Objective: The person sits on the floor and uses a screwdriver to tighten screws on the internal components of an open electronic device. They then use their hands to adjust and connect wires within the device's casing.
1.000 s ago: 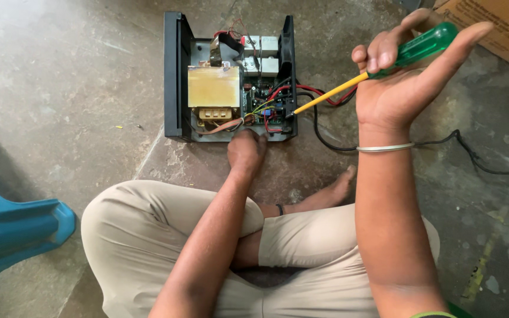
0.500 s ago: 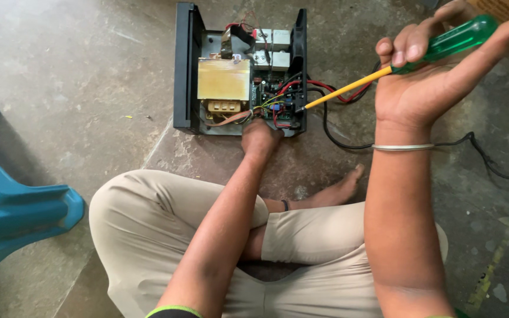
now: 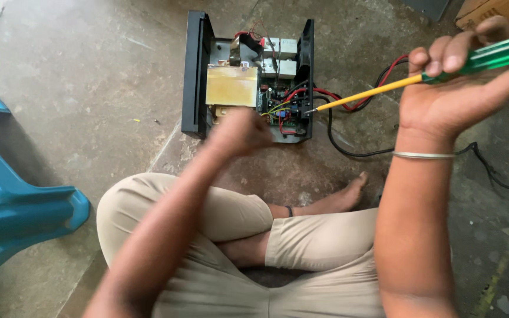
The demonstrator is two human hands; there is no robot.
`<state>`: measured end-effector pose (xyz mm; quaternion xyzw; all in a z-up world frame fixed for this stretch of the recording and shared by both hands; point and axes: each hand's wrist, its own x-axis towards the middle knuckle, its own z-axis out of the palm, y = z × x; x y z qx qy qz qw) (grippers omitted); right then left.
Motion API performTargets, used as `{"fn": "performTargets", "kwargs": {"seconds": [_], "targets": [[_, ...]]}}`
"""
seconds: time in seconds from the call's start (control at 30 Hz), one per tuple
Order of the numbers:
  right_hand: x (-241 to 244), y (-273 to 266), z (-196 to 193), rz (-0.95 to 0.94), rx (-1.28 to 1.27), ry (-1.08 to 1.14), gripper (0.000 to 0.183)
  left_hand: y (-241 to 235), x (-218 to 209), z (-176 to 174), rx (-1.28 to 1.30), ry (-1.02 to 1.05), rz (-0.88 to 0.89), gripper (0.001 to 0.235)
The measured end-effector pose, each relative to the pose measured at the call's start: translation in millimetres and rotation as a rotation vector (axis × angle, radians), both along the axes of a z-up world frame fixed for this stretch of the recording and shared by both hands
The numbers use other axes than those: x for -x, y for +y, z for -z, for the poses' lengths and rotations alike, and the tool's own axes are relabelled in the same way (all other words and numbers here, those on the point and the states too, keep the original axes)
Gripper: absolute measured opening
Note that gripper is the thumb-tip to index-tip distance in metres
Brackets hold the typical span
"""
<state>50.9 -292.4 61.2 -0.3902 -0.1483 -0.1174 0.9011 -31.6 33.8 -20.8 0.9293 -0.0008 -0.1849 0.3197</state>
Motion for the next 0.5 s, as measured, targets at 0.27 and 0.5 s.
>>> {"fn": "performTargets", "kwargs": {"seconds": [0.27,0.5], "targets": [[-2,-16,-1,-0.031,-0.056,0.062,0.046,217,-5,26,0.024,0.204,-0.783,0.026],[17,23,-29,0.193,0.665,0.149,0.042,247,-31,111,-0.322,0.347,-0.791,0.025]]}}
